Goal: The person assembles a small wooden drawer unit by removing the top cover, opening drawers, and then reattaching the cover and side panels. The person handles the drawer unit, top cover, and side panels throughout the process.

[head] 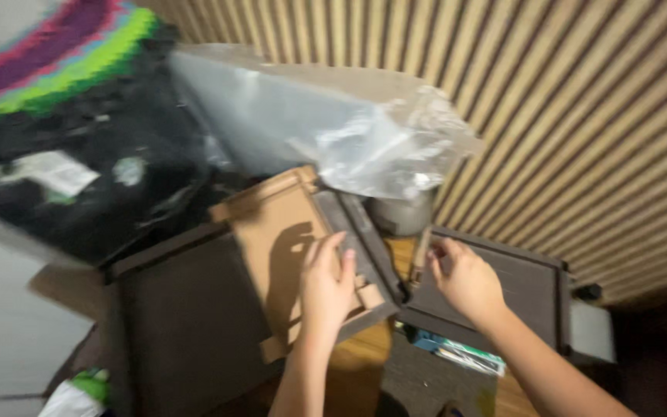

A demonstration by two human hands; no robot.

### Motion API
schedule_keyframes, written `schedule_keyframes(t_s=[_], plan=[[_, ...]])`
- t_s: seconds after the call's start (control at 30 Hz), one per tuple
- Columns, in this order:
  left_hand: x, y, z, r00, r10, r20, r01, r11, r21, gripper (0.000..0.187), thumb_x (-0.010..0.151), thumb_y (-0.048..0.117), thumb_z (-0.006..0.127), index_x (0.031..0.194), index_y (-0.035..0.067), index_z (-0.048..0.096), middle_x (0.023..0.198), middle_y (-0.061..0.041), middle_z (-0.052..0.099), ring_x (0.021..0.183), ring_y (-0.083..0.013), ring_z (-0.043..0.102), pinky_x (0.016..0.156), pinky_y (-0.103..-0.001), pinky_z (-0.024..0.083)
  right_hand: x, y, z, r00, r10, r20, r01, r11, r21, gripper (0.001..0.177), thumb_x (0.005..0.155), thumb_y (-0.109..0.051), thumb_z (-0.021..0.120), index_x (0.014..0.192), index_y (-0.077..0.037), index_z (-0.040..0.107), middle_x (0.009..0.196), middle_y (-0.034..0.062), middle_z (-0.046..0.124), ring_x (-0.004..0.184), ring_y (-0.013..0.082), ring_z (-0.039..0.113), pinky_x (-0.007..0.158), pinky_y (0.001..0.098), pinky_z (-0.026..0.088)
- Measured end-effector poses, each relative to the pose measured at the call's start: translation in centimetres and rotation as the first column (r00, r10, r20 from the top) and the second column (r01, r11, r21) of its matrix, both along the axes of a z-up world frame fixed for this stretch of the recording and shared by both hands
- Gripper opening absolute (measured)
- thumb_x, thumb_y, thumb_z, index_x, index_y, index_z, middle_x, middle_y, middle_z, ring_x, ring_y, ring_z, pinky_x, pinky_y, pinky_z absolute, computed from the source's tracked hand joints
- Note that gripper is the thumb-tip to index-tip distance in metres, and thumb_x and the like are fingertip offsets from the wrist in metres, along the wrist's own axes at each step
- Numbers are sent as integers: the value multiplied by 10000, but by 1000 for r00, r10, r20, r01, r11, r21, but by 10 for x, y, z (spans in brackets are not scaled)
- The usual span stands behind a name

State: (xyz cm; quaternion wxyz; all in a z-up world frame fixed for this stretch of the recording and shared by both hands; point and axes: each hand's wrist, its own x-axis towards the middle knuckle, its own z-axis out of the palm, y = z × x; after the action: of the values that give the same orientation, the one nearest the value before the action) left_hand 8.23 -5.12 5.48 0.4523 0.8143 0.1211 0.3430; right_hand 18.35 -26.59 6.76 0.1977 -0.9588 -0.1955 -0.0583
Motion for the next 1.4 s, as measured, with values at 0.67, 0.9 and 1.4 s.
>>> schedule_keyframes(t_s=[0.67, 0.9, 1.4], plan=[[164, -214, -165, 906, -97, -412, -25, 959, -281, 298, 959, 164, 627, 1234, 55, 661, 1213, -125, 679, 1094, -294, 678, 917, -405, 555, 196, -188, -216, 895, 65, -441, -124, 987, -106, 339, 904, -267, 650, 1218, -144, 678, 1060, 176, 737, 968, 376, 718, 842, 467, 577], [202, -202, -261, 735, -23, -678, -57, 994, -96, 512, 951, 256, 662, 1392, 38, 519, 1438, -197, 524, 1309, -390, 521, 1030, -485, 486, 195, -173, -341, 853, 29, -521, -127, 980, -153, 563, 889, -284, 719, 1346, 2, 559, 1290, 237, 615, 1160, 420, 620, 959, 476, 529], [200, -201, -389, 792, 59, -608, -179, 974, -139, 564, 884, 286, 740, 1355, 36, 556, 1273, -235, 634, 1168, -417, 614, 947, -490, 524, 195, -110, -478, 837, -69, -543, -187, 896, -402, 1058, 747, -372, 864, 1581, -121, 262, 1697, 68, 210, 1563, 292, 215, 1180, 527, 362]])
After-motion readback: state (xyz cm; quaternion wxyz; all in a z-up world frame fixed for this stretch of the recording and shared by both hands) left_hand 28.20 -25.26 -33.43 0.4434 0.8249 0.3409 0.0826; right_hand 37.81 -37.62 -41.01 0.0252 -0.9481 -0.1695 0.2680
